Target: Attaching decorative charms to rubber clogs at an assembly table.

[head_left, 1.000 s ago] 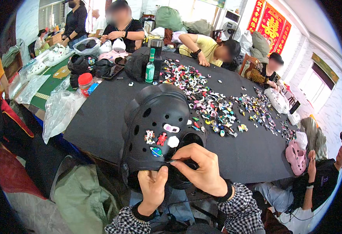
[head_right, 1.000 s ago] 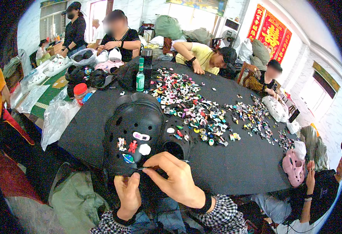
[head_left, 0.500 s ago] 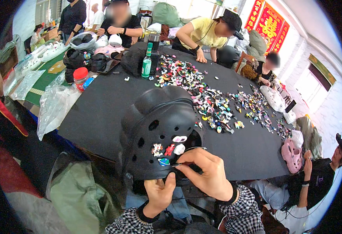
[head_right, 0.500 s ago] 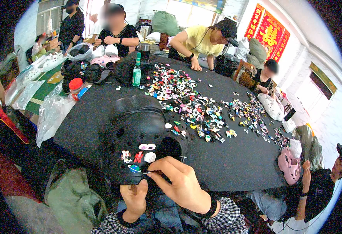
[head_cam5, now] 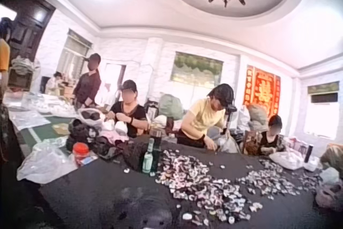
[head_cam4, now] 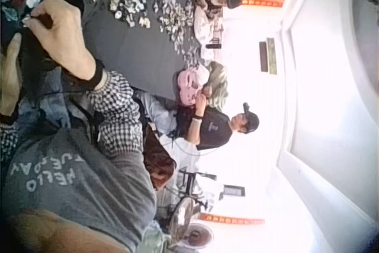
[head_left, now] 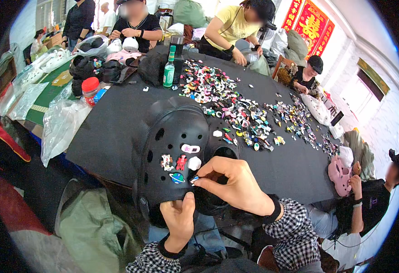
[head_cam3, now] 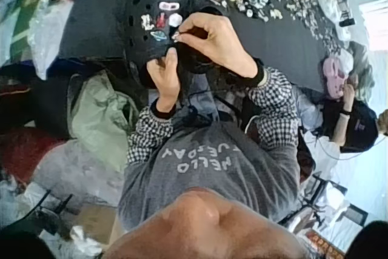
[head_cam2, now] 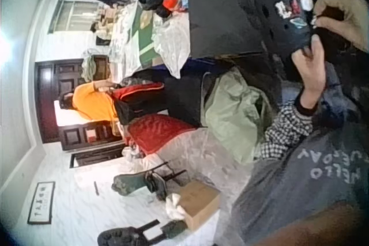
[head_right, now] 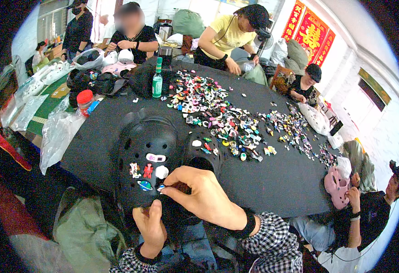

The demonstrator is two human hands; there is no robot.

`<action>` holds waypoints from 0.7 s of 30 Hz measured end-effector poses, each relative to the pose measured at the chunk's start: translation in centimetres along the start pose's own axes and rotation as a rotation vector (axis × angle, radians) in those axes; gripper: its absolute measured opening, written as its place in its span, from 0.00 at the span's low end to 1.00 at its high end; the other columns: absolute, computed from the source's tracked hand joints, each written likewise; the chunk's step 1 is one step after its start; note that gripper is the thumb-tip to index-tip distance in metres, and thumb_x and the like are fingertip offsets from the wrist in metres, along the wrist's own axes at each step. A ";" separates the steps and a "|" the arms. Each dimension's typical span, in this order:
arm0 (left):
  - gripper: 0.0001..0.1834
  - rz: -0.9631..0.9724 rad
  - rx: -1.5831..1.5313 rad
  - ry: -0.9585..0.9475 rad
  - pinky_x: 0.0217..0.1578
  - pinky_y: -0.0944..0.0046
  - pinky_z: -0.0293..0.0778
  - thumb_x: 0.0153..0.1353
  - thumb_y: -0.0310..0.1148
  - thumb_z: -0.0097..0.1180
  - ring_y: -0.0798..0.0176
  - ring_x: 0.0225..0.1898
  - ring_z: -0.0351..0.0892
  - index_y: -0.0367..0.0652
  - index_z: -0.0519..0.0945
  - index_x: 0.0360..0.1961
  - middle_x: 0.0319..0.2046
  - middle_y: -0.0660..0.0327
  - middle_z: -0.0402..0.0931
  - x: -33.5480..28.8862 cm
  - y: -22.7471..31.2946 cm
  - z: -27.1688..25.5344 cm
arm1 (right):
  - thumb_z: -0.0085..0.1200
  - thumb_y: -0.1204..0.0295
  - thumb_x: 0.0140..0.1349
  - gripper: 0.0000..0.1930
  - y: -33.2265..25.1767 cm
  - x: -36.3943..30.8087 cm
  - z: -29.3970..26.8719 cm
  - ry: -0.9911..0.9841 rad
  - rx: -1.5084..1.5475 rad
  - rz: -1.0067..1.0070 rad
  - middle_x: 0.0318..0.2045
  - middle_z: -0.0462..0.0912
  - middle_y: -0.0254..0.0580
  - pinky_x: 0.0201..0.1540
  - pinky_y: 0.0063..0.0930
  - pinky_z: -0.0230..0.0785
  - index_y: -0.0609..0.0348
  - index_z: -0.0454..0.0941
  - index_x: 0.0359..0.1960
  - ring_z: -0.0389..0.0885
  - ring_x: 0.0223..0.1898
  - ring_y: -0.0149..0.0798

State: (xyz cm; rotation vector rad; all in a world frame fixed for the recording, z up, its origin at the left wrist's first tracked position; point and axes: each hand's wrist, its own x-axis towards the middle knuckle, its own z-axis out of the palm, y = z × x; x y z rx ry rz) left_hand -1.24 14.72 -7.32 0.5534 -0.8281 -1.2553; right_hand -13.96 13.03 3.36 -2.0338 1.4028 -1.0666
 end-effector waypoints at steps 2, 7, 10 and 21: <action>0.18 -0.055 -0.008 -0.049 0.48 0.67 0.69 0.62 0.19 0.52 0.69 0.46 0.72 0.30 0.69 0.54 0.47 0.59 0.73 0.1 0.3 0.1 | 0.63 0.76 0.54 0.07 -0.6 -0.1 -0.3 0.007 -0.095 -0.051 0.24 0.80 0.44 0.30 0.32 0.74 0.64 0.78 0.31 0.83 0.27 0.41; 0.15 -0.130 0.019 -0.024 0.51 0.66 0.68 0.60 0.18 0.55 0.67 0.47 0.72 0.30 0.72 0.49 0.47 0.58 0.74 -0.7 -0.5 0.5 | 0.63 0.77 0.55 0.06 -0.7 0.5 -1.6 -0.157 -0.100 0.177 0.25 0.81 0.37 0.29 0.23 0.70 0.65 0.78 0.29 0.77 0.25 0.25; 0.14 -0.193 0.119 -0.014 0.49 0.66 0.69 0.59 0.19 0.56 0.68 0.45 0.74 0.29 0.73 0.47 0.44 0.59 0.75 -0.7 -0.9 0.5 | 0.63 0.74 0.55 0.07 0.2 0.7 -1.9 -0.191 -0.014 0.283 0.23 0.81 0.42 0.30 0.28 0.70 0.65 0.78 0.29 0.79 0.25 0.31; 0.06 -0.120 0.056 0.011 0.37 0.72 0.67 0.62 0.21 0.54 0.74 0.37 0.71 0.31 0.76 0.39 0.37 0.63 0.76 1.3 1.2 0.2 | 0.72 0.60 0.47 0.23 1.0 4.1 -2.0 -0.282 -0.065 0.389 0.31 0.81 0.46 0.35 0.29 0.71 0.69 0.77 0.33 0.79 0.32 0.34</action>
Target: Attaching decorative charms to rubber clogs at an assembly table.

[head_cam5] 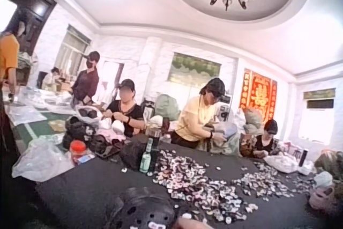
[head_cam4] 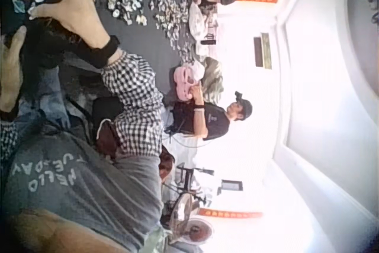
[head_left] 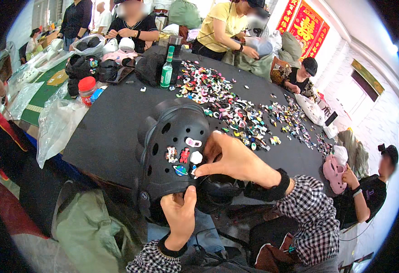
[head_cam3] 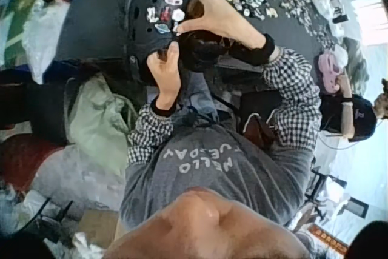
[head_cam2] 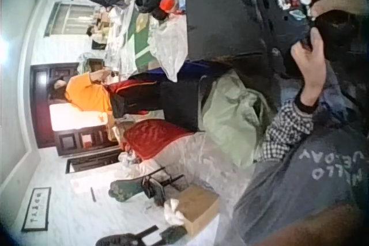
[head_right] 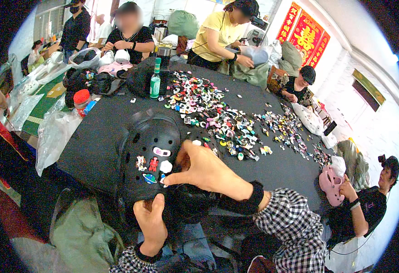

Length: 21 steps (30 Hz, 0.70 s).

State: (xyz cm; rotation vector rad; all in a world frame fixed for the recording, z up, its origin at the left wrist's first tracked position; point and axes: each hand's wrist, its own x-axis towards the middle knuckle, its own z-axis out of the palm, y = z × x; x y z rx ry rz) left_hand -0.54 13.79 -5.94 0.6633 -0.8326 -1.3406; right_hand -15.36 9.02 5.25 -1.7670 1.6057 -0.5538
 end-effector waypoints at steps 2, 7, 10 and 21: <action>0.05 -0.005 -0.011 0.005 0.35 0.73 0.66 0.62 0.21 0.54 0.76 0.35 0.69 0.32 0.76 0.39 0.36 0.65 0.75 0.4 0.7 0.0 | 0.75 0.57 0.40 0.36 -0.4 0.6 0.0 0.250 -0.363 -0.260 0.47 0.73 0.59 0.47 0.36 0.70 0.72 0.70 0.43 0.75 0.48 0.49; 0.03 -0.073 -0.026 0.031 0.29 0.74 0.61 0.63 0.24 0.54 0.79 0.29 0.64 0.35 0.76 0.37 0.30 0.70 0.72 1.2 1.5 -0.3 | 0.76 0.59 0.35 0.52 -2.7 1.9 -0.7 0.352 -0.511 -0.562 0.61 0.57 0.65 0.66 0.49 0.56 0.63 0.59 0.62 0.56 0.65 0.65; 0.03 -0.045 -0.011 0.029 0.29 0.73 0.62 0.64 0.25 0.54 0.78 0.28 0.64 0.36 0.76 0.36 0.29 0.70 0.72 1.5 1.8 -0.7 | 0.73 0.65 0.40 0.55 -3.5 2.7 -0.7 0.102 -0.622 -0.660 0.68 0.48 0.62 0.68 0.54 0.51 0.52 0.50 0.71 0.47 0.69 0.68; 0.05 -0.075 -0.032 0.004 0.31 0.73 0.65 0.63 0.22 0.53 0.77 0.30 0.67 0.34 0.76 0.39 0.32 0.68 0.74 0.4 1.1 -0.9 | 0.74 0.65 0.40 0.62 -3.3 2.6 -0.5 -0.007 -0.517 -0.449 0.70 0.31 0.67 0.70 0.48 0.47 0.48 0.39 0.73 0.38 0.72 0.66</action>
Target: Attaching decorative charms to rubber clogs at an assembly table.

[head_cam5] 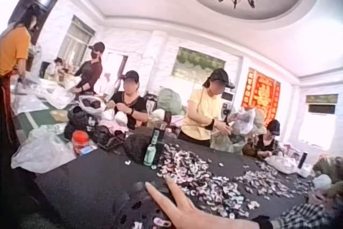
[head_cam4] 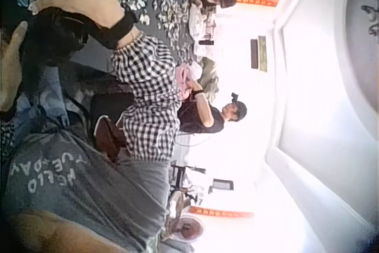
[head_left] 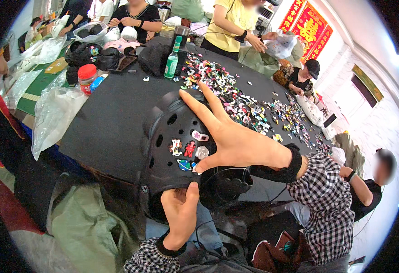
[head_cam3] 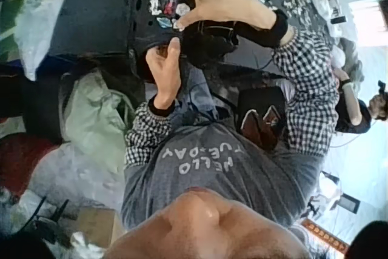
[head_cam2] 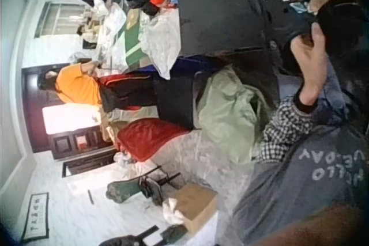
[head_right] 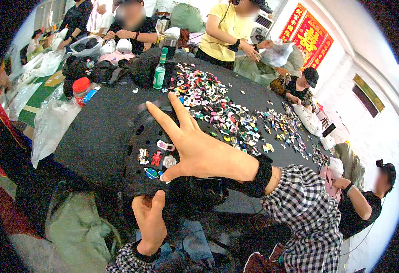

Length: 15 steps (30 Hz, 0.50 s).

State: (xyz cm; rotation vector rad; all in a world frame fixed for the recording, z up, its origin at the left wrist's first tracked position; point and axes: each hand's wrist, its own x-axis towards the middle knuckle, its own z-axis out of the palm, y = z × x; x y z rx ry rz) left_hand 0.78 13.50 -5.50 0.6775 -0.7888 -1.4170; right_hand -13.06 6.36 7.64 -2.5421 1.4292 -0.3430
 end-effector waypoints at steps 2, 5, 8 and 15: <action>0.06 0.002 -0.017 0.004 0.31 0.72 0.66 0.63 0.21 0.53 0.77 0.31 0.68 0.33 0.76 0.40 0.33 0.67 0.74 -0.2 -0.3 0.3 | 0.75 0.68 0.39 0.63 -0.5 -0.3 0.2 0.002 0.051 0.037 0.71 0.29 0.64 0.68 0.48 0.54 0.47 0.39 0.73 0.44 0.71 0.67; 0.07 0.005 -0.046 -0.017 0.32 0.72 0.66 0.63 0.20 0.51 0.76 0.32 0.68 0.32 0.75 0.42 0.34 0.66 0.73 -0.4 -0.7 0.1 | 0.75 0.70 0.37 0.63 -0.9 -0.8 0.9 0.057 0.021 0.061 0.70 0.33 0.62 0.68 0.48 0.55 0.48 0.40 0.73 0.46 0.70 0.67; 0.06 0.009 -0.054 -0.021 0.31 0.72 0.66 0.63 0.19 0.50 0.76 0.32 0.67 0.32 0.75 0.42 0.34 0.67 0.72 -0.3 -0.7 0.0 | 0.75 0.74 0.34 0.64 -1.1 -0.9 1.7 0.130 -0.011 0.045 0.69 0.38 0.64 0.67 0.50 0.55 0.46 0.41 0.73 0.48 0.68 0.71; 0.05 -0.016 0.049 0.028 0.28 0.75 0.61 0.65 0.21 0.49 0.79 0.28 0.64 0.33 0.75 0.40 0.29 0.70 0.70 -0.1 -1.5 -0.7 | 0.73 0.79 0.32 0.63 -1.9 0.0 3.0 0.268 -0.045 0.025 0.67 0.41 0.68 0.66 0.55 0.56 0.43 0.45 0.72 0.50 0.65 0.74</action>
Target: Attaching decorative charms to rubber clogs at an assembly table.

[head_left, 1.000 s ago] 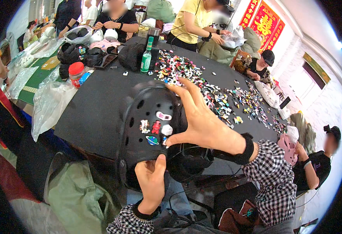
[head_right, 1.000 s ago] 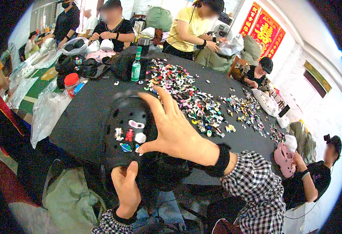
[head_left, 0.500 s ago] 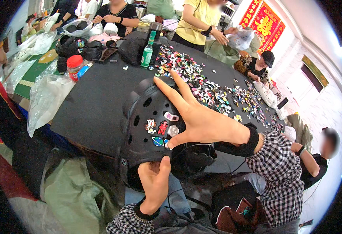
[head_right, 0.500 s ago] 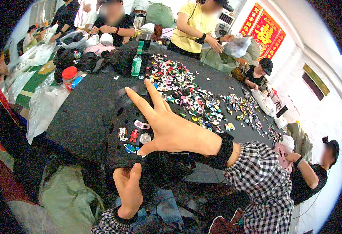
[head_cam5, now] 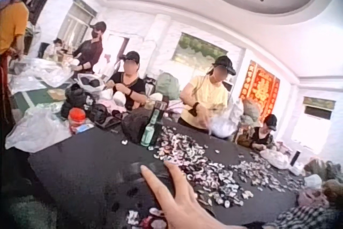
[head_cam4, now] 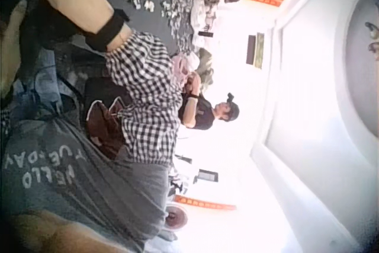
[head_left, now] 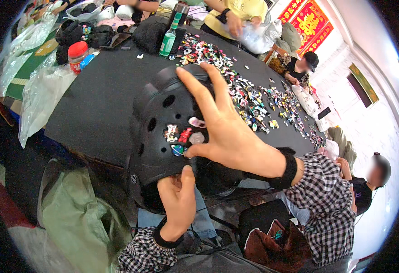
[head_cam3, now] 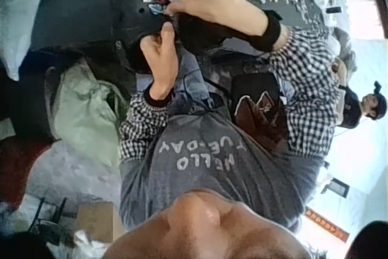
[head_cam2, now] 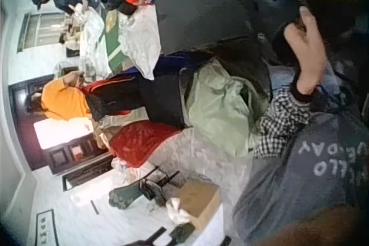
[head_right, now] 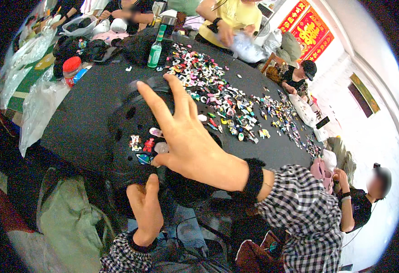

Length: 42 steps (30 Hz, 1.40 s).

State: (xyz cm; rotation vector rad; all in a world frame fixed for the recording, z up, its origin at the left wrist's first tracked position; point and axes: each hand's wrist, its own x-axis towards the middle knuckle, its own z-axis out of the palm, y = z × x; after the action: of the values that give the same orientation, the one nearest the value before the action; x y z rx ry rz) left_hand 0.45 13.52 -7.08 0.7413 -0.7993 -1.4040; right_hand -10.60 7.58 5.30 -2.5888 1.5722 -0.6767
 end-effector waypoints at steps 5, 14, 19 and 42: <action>0.06 0.047 -0.125 0.052 0.31 0.74 0.66 0.65 0.22 0.51 0.78 0.31 0.68 0.34 0.74 0.43 0.35 0.68 0.73 0.2 1.1 -0.1 | 0.75 0.72 0.34 0.60 -0.4 -0.1 0.1 -0.019 -0.014 -0.026 0.67 0.43 0.65 0.65 0.56 0.57 0.42 0.48 0.71 0.51 0.65 0.73; 0.09 0.052 -0.048 -0.015 0.34 0.73 0.68 0.63 0.23 0.54 0.77 0.34 0.71 0.32 0.75 0.44 0.38 0.66 0.76 0.6 2.3 -1.0 | 0.74 0.63 0.38 0.56 -0.6 -0.4 -1.1 -0.069 0.047 0.033 0.67 0.42 0.66 0.65 0.58 0.55 0.41 0.51 0.70 0.50 0.66 0.74; 0.07 0.247 0.243 -0.094 0.33 0.68 0.71 0.57 0.24 0.59 0.72 0.31 0.75 0.31 0.79 0.36 0.31 0.60 0.81 2.1 2.3 -1.0 | 0.74 0.59 0.39 0.58 0.6 -2.0 -1.1 0.014 0.103 0.079 0.68 0.40 0.68 0.65 0.59 0.54 0.45 0.46 0.71 0.46 0.68 0.73; 0.11 0.061 0.780 -0.117 0.29 0.63 0.70 0.54 0.27 0.59 0.65 0.26 0.77 0.27 0.78 0.33 0.24 0.53 0.79 5.6 5.4 -0.1 | 0.64 0.77 0.43 0.31 1.9 -0.6 0.2 -0.054 -0.122 -0.448 0.59 0.67 0.46 0.65 0.56 0.53 0.49 0.67 0.52 0.64 0.63 0.49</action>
State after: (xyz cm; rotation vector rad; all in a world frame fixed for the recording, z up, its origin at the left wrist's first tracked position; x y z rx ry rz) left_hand 3.55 8.15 -2.39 1.2148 -1.4801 -1.0671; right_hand -12.34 7.15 4.48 -3.0549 1.0511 -0.5365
